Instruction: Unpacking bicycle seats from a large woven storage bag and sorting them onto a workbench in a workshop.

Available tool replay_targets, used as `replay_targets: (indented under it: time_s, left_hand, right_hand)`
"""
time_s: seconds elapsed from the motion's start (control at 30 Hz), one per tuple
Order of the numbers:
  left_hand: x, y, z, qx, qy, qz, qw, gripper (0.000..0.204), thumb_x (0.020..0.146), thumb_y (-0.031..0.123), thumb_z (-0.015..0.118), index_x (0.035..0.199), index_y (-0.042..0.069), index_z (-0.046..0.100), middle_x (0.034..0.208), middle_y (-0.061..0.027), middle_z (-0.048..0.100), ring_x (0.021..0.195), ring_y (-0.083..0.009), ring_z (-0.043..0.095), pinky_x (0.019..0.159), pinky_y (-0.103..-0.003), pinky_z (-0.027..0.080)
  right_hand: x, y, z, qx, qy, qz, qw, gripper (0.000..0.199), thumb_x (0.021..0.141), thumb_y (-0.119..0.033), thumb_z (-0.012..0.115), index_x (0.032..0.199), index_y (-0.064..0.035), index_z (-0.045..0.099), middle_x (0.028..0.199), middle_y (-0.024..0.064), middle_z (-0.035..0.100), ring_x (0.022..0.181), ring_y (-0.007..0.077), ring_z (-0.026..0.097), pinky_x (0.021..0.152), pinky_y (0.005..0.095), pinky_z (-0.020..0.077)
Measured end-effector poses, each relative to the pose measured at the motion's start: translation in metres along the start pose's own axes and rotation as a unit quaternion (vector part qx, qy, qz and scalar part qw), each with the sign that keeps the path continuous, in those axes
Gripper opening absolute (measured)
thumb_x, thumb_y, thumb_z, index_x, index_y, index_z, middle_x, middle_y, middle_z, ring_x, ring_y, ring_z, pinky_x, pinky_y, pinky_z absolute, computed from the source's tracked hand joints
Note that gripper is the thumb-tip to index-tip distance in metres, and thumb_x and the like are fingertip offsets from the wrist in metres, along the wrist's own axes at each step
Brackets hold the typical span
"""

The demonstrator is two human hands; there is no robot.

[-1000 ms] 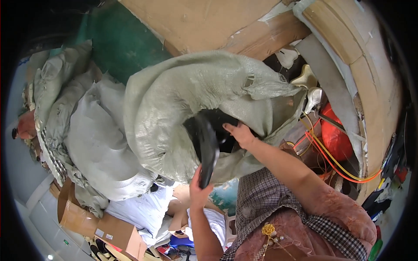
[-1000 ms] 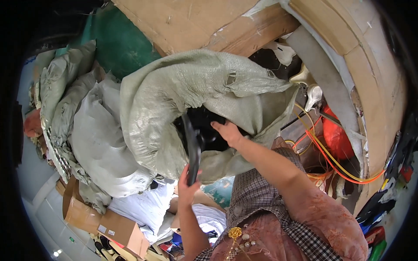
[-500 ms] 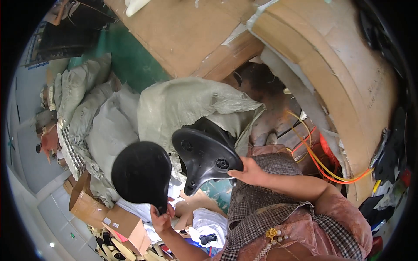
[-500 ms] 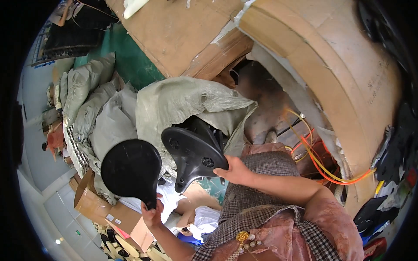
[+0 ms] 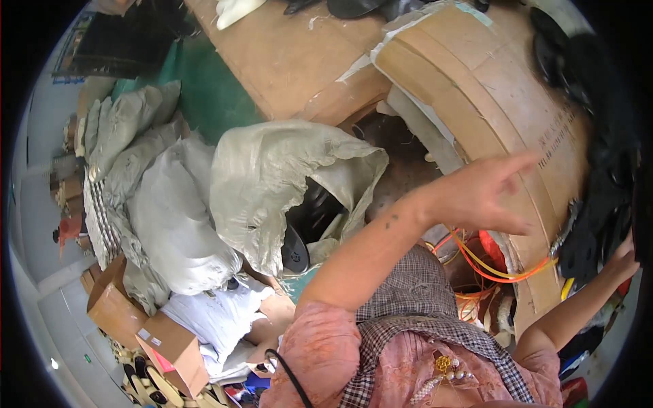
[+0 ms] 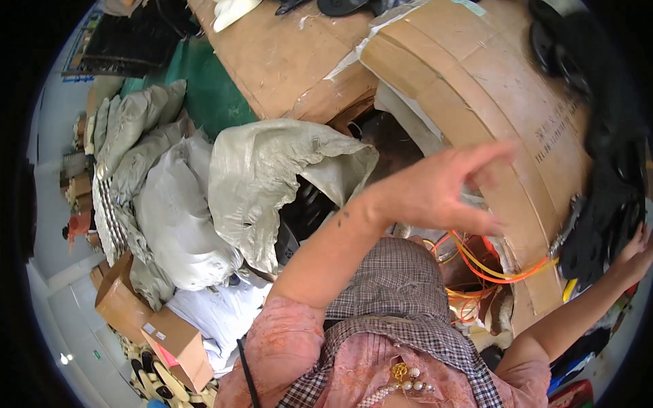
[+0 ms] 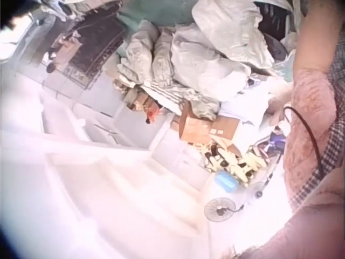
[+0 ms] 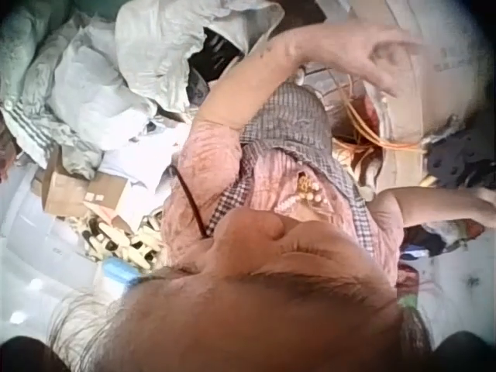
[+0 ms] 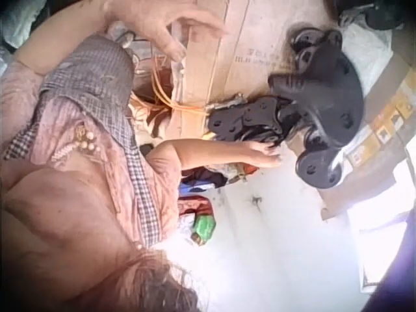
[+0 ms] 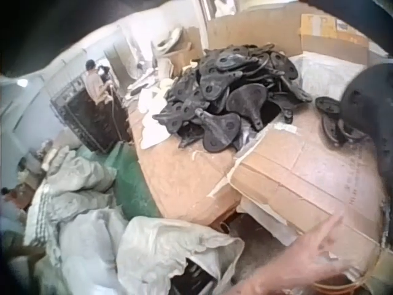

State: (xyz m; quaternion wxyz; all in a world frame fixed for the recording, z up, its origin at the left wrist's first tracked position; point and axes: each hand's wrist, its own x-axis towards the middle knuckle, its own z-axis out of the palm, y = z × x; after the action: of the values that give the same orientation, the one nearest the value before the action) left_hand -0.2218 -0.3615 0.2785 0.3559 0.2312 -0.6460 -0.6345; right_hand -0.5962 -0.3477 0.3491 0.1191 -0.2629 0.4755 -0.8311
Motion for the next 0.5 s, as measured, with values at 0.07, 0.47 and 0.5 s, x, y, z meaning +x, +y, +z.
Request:
replay_targets:
  time_s: [0.07, 0.47, 0.5]
  left_hand:
    - [-0.056, -0.092, -0.005, -0.127, 0.069, -0.147, 0.979, 0.05, 0.072, 0.014, 0.066, 0.116, -0.001, 0.047, 0.106, -0.0105, 0.056, 0.091, -0.0139, 0.054, 0.078, -0.027, 0.045]
    - [-0.407, -0.282, -0.043, 0.435, 0.408, -0.698, 0.397, 0.066, 0.06, 0.033, 0.069, 0.113, 0.002, 0.045, 0.119, -0.0196, 0.043, 0.108, -0.0374, 0.041, 0.09, -0.043, 0.036]
    - [-0.423, -0.281, -0.046, 0.426, 0.409, -0.708, 0.388, 0.066, 0.06, 0.033, 0.069, 0.113, 0.002, 0.045, 0.119, -0.0196, 0.043, 0.108, -0.0374, 0.041, 0.09, -0.043, 0.036]
  right_hand:
    - [-0.015, 0.04, -0.034, -0.185, -0.153, 0.015, 0.971, 0.023, 0.086, -0.013, 0.045, 0.1, 0.0037, 0.053, 0.098, 0.0129, 0.054, 0.09, 0.0172, 0.052, 0.079, 0.0306, 0.0433]
    - [-0.621, 0.303, 0.025, -0.297, -0.44, 0.696, 0.484, 0.078, 0.064, -0.046, 0.07, 0.116, 0.0045, 0.041, 0.089, 0.0088, 0.049, 0.069, 0.0134, 0.046, 0.063, 0.0261, 0.0412]
    - [-0.635, 0.306, 0.045, -0.37, -0.377, 0.685, 0.502, 0.072, 0.062, -0.045, 0.071, 0.11, 0.0018, 0.045, 0.097, 0.0111, 0.049, 0.077, 0.0158, 0.048, 0.068, 0.0314, 0.0408]
